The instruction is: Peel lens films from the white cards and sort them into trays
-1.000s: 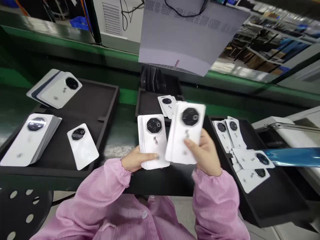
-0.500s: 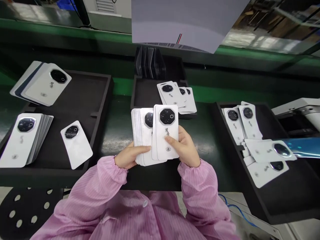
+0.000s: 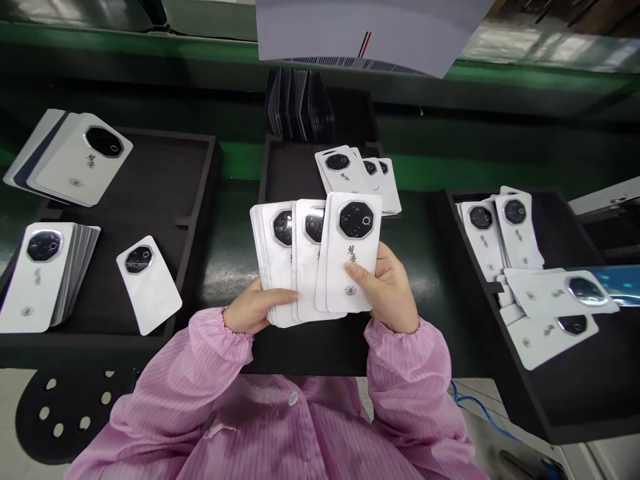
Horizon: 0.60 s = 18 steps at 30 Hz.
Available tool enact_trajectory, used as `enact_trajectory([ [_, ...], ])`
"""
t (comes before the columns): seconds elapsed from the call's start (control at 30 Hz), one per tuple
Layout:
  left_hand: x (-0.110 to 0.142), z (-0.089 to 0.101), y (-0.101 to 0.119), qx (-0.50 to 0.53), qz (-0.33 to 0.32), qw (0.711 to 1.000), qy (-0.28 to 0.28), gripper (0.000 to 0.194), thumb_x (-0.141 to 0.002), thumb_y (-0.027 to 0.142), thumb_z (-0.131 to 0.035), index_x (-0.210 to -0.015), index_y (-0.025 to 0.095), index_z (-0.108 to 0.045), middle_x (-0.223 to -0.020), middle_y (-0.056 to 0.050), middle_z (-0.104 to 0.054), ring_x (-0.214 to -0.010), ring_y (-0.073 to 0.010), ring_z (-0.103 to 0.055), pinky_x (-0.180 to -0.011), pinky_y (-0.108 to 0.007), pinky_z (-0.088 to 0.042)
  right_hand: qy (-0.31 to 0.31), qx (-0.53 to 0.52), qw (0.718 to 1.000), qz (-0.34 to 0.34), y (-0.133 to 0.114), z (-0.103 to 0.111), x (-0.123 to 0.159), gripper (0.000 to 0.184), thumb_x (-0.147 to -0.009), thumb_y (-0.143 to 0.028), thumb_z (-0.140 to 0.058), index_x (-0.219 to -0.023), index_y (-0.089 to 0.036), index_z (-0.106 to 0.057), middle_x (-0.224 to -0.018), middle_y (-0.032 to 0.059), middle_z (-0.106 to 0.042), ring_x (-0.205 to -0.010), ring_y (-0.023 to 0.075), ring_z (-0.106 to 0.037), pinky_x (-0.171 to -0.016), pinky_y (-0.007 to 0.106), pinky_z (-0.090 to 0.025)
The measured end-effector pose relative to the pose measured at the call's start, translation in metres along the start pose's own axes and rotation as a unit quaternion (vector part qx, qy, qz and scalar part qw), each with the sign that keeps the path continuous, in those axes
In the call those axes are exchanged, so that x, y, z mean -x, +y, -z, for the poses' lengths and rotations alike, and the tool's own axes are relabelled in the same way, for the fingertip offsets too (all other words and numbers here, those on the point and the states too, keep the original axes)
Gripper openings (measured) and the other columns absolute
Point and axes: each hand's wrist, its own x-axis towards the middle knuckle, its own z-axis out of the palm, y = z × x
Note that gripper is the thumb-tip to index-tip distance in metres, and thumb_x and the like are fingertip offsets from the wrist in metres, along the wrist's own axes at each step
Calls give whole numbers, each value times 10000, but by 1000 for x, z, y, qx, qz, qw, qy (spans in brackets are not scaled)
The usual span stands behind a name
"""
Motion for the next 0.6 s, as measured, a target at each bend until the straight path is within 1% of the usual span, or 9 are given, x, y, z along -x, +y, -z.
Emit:
enact_trajectory([
  [0.1,1,0,0,-13,-2,1000,20,575,-656,127,-726,-1208,150,-566,-1152,-139,-652,-1107,-355,-563,-955,-501,-450,10,7,1000,-3,-2,1,1,353,-707,-329,-717,-1016,-265,-559,-998,21,-697,-896,236,-667,-768,405,-566],
  [0.23,1,0,-2,-24,-10,999,36,473,-646,136,-737,-1106,144,-630,-1137,-132,-661,-1102,-349,-568,-950,-496,-454,16,13,1000,-10,-3,2,1,345,-704,-332,-719,-1004,-270,-561,-975,20,-706,-859,243,-675,-711,405,-573],
  [0.33,2,-1,-2,-23,-14,998,49,441,-631,140,-748,-1062,141,-651,-1096,-129,-682,-1069,-348,-591,-924,-491,-473,53,11,999,2,-4,8,1,348,-696,-314,-726,-998,-260,-563,-957,25,-708,-831,238,-677,-685,393,-574],
  [0.4,5,-1,0,-26,-14,998,55,466,-627,143,-751,-1080,139,-643,-1077,-131,-689,-1048,-349,-603,-904,-497,-484,91,-5,996,21,-6,16,0,336,-689,-312,-729,-980,-255,-572,-947,25,-707,-826,234,-676,-695,388,-573],
  [0.47,7,-1,2,-33,-11,998,54,512,-632,150,-748,-1127,143,-619,-1073,-134,-690,-1034,-348,-611,-887,-501,-493,109,-26,993,45,-7,23,-1,319,-695,-329,-720,-974,-256,-584,-962,26,-703,-846,231,-673,-724,384,-569],
  [0.53,10,0,4,-42,-8,998,46,531,-642,161,-743,-1154,147,-603,-1070,-137,-690,-1022,-344,-618,-873,-497,-502,101,-49,992,59,-7,28,-1,307,-699,-344,-713,-971,-266,-593,-950,17,-705,-832,221,-676,-730,376,-568],
  [0.6,11,0,5,-49,-12,998,43,505,-647,170,-743,-1135,142,-614,-1059,-138,-694,-1000,-338,-630,-854,-484,-515,68,-62,995,38,-5,27,-1,293,-685,-346,-725,-939,-268,-599,-881,6,-714,-753,211,-684,-684,366,-573],
])
